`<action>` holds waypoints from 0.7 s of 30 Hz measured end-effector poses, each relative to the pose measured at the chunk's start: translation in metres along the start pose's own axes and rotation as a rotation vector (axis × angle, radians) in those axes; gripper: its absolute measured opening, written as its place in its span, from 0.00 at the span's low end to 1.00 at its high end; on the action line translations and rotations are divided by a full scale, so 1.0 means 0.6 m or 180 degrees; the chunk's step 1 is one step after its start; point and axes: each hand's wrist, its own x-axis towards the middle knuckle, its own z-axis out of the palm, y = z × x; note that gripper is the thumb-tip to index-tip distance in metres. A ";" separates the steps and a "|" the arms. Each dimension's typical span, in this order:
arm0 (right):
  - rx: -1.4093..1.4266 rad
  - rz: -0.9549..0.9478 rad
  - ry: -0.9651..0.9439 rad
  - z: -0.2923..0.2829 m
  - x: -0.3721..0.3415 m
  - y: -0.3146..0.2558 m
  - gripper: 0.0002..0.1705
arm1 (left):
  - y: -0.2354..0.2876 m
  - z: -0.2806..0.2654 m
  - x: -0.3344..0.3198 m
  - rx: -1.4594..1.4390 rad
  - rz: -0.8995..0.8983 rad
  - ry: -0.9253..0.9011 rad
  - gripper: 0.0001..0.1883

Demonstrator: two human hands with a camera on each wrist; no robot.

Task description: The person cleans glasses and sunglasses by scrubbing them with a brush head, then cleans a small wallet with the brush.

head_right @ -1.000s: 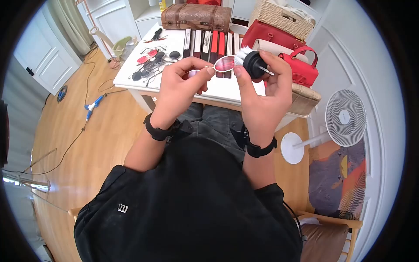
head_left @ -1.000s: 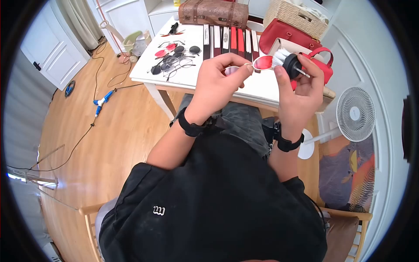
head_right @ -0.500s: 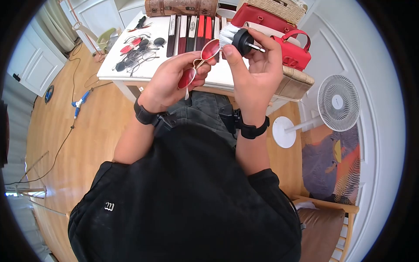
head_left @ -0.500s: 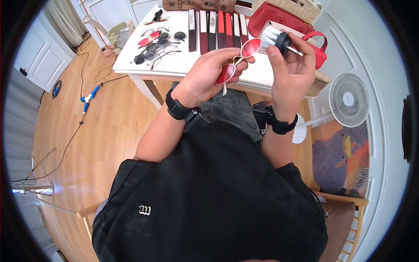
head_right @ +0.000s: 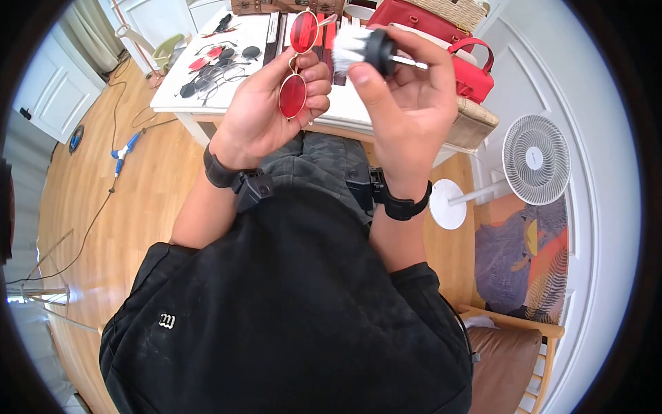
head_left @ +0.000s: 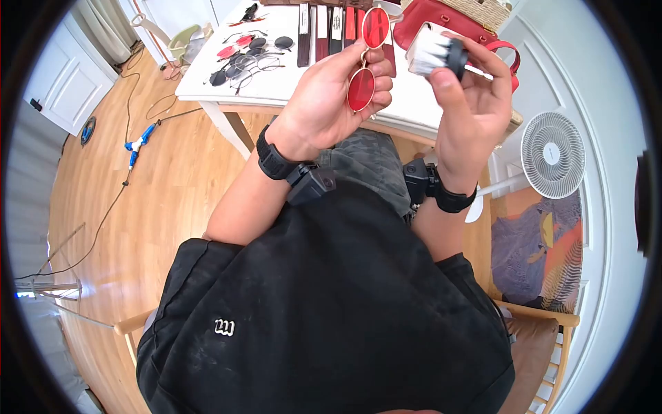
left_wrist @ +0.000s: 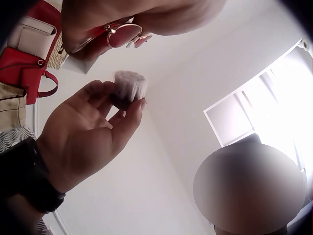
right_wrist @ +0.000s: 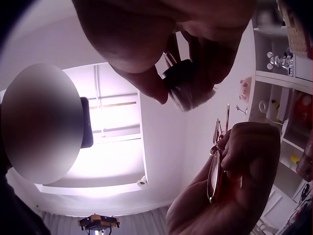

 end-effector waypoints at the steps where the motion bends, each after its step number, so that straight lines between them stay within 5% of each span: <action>1: 0.0005 -0.0009 0.0007 0.000 -0.001 -0.003 0.29 | 0.001 0.004 0.000 0.0015 0.0120 0.0077 0.15; 3: -0.0326 0.0117 -0.0499 0.001 -0.005 -0.009 0.29 | 0.004 0.001 -0.002 0.0159 0.0208 -0.0069 0.15; 5: -0.0257 0.0017 -0.0498 0.008 -0.006 -0.011 0.30 | -0.001 0.013 -0.004 0.0588 0.0701 0.0266 0.15; 6: -0.0279 0.0010 -0.0448 0.012 -0.008 -0.014 0.30 | 0.004 0.006 -0.002 0.0637 0.0724 -0.0213 0.15; 11: -0.0403 0.0440 -0.0656 -0.009 -0.005 -0.035 0.30 | 0.006 -0.015 0.002 0.0774 0.0849 -0.0173 0.12; 13: -0.0392 0.0354 -0.1618 -0.028 0.003 -0.043 0.30 | 0.007 -0.016 0.001 0.0768 0.0913 -0.0199 0.12; 15: -0.0314 0.0405 -0.1494 -0.021 0.000 -0.039 0.30 | 0.007 -0.009 0.001 0.0848 0.0979 -0.0114 0.11; 18: -0.0245 0.0422 -0.0444 0.005 -0.005 -0.027 0.28 | -0.001 0.005 -0.006 0.0891 0.0907 -0.0085 0.10; 21: -0.0546 0.0143 -0.1067 -0.011 -0.005 -0.027 0.29 | 0.002 -0.004 -0.002 0.0891 0.0940 -0.0061 0.09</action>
